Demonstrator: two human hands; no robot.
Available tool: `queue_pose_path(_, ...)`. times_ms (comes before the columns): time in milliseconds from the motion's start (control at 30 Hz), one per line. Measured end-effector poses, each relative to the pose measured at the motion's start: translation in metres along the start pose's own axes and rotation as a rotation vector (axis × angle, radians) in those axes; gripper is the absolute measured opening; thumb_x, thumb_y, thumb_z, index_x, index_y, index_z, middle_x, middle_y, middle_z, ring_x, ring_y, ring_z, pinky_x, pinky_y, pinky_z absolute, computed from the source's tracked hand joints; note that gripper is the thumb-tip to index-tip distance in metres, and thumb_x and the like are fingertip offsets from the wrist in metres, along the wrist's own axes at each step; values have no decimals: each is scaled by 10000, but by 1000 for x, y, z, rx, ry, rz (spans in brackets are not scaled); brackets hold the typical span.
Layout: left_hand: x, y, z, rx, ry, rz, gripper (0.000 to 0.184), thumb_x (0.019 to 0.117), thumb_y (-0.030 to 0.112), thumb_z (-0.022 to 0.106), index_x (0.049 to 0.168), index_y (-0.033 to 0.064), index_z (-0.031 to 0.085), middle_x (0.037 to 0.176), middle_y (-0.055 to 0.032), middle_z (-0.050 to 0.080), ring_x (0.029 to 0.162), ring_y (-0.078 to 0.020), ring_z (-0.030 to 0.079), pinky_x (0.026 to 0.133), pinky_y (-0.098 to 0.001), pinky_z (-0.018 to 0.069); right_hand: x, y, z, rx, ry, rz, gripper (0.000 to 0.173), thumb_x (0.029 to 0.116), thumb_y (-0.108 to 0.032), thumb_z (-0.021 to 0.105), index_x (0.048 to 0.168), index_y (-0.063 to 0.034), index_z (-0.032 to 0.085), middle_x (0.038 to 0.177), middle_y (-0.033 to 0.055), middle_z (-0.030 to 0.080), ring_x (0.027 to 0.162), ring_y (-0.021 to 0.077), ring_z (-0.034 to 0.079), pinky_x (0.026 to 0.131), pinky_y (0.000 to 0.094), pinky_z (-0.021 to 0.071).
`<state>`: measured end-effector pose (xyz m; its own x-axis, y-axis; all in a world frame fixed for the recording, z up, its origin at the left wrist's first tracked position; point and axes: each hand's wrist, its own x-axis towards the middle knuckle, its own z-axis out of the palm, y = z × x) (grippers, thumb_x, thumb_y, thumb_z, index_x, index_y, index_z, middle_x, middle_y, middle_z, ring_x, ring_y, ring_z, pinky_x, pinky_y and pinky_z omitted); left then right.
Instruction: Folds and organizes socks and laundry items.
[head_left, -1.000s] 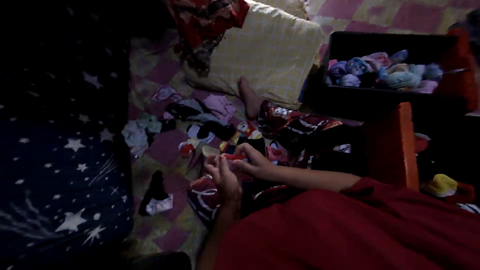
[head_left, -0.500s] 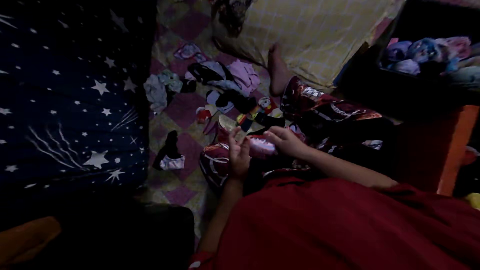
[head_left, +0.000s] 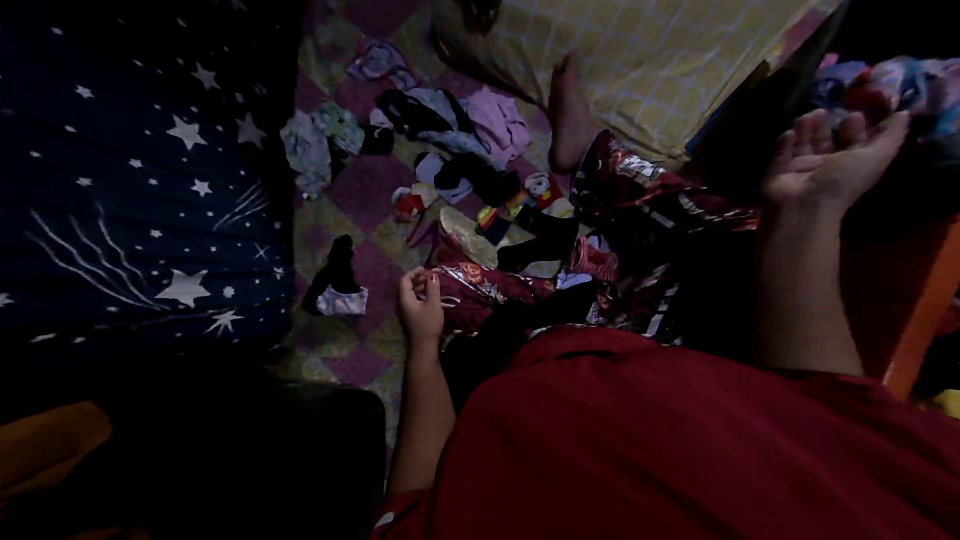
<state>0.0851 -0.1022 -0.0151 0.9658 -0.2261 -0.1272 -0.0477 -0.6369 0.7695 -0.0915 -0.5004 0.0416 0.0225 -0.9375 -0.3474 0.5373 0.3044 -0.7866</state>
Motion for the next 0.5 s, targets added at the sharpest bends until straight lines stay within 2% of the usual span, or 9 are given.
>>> queue_pose_path(100, 6, -7, 6, 80, -30, 10, 356, 1044, 149, 548, 1329, -62, 572, 1299, -270, 603, 1189, -357, 592, 1031, -495, 456, -6, 17, -11, -254, -11, 41, 275, 1127, -296, 287, 1311, -134, 412, 975, -13, 589, 747, 70, 616, 673, 237, 533)
queue_pose_path(200, 10, -16, 11, 177, -27, 66, 314, 1034, 161, 561, 1265, -38, 635, 1298, -263, 609, 1221, -378, 576, 1052, -522, 437, -5, 39, -23, -482, -178, 24, 297, 1117, -231, 342, 1353, -62, 408, 927, -16, 585, 654, 56, 576, 612, 227, 524)
queue_pose_path(267, 9, -20, 16, 206, -2, 99, 283, 1015, 128, 585, 1229, -40, 664, 1344, -271, 588, 1293, -394, 534, 1095, -529, 404, -3, 53, -29, -633, -289, -30, 311, 1106, -202, 380, 1330, 6, 434, 922, -13, 589, 663, 35, 580, 637, 218, 532)
queue_pose_path(333, 7, -23, 21, 231, 33, 130, 269, 1003, 114, 590, 1201, -44, 678, 1358, -271, 577, 1318, -399, 515, 1107, -539, 386, 5, 67, -37, -713, -384, -104, 282, 1086, -172, 418, 1258, 41, 485, 897, -9, 586, 678, 25, 579, 663, 219, 532)
queue_pose_path(500, 4, -27, 26, 215, 86, 184, 280, 990, 97, 577, 1188, -73, 677, 1336, -286, 588, 1307, -420, 514, 1111, -577, 344, 15, 78, -40, -737, -457, -179, 236, 1073, -150, 438, 1192, 35, 520, 871, -25, 569, 673, 16, 566, 680, 212, 527)
